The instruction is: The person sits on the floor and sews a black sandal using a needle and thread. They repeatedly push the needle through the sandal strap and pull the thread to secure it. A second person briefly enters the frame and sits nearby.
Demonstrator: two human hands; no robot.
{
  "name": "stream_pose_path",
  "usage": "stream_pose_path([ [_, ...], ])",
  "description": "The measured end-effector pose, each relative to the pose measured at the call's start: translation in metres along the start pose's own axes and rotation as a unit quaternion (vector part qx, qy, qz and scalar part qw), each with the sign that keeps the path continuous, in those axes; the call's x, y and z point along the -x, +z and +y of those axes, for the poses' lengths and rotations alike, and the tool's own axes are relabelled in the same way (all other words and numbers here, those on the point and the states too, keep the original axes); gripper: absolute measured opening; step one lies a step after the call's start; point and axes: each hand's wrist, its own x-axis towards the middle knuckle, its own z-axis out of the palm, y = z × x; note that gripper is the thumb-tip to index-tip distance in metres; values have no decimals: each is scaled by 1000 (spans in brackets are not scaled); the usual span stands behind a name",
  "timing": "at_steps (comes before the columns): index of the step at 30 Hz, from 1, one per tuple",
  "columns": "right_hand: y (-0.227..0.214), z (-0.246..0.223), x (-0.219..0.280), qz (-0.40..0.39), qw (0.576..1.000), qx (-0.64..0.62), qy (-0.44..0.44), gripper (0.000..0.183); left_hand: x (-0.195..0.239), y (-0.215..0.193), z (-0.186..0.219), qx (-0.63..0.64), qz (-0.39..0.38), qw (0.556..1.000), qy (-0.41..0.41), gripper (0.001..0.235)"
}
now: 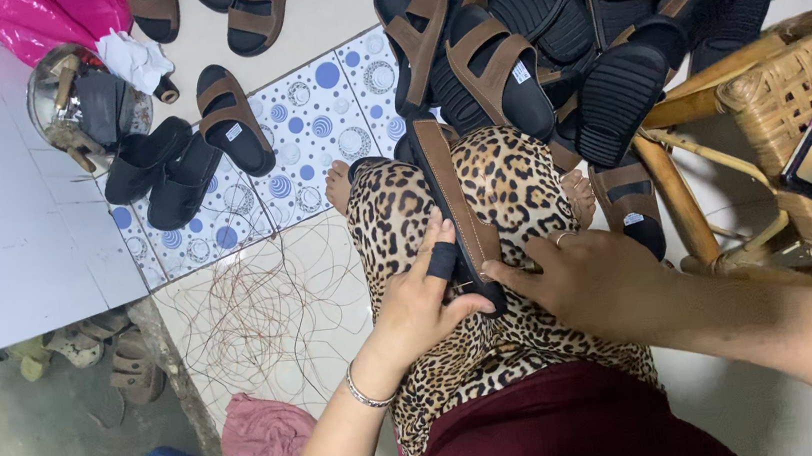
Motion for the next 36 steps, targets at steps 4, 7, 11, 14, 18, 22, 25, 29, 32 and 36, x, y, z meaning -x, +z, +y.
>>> stream_pose_path([
  [4, 1, 4, -13, 10, 999, -47, -5, 34, 0, 3, 1, -22, 19, 1000, 4, 105],
  [7, 14, -3, -23, 78, 997, -9, -16, 19, -3, 5, 4, -30, 39, 999, 12, 102],
  [11, 38, 3, -24, 137, 989, -51, 18, 19, -3, 7, 12, -68, 83, 994, -4, 96],
  [14, 17, 16, -18, 142, 984, -105, 5, 25, 25, 19, -7, -58, 95, 992, -54, 55],
  [18, 18, 12, -9, 143, 978, -151, 35, 34, 31, -5, 22, 752, 128, 641, -85, 14],
  [22, 24, 9, -5, 158, 982, -102, 26, 34, 11, -8, 29, 621, 105, 758, -169, 14],
  [25, 18, 13, 12, 96, 991, -82, 36, 22, -3, -19, 55, 177, -26, 954, -239, 22],
  [29, -36, 52, 52, -127, 986, 99, 54, 75, 0, -34, 46, 180, -16, 957, -227, 32],
  [32, -48, 57, 63, -31, 985, -65, 158, 53, 7, -41, 27, 142, 43, 954, -261, 30],
  [36, -21, 26, 28, -78, 931, -304, 184, 48, 16, -26, 28, 108, 140, 973, -150, 25],
])
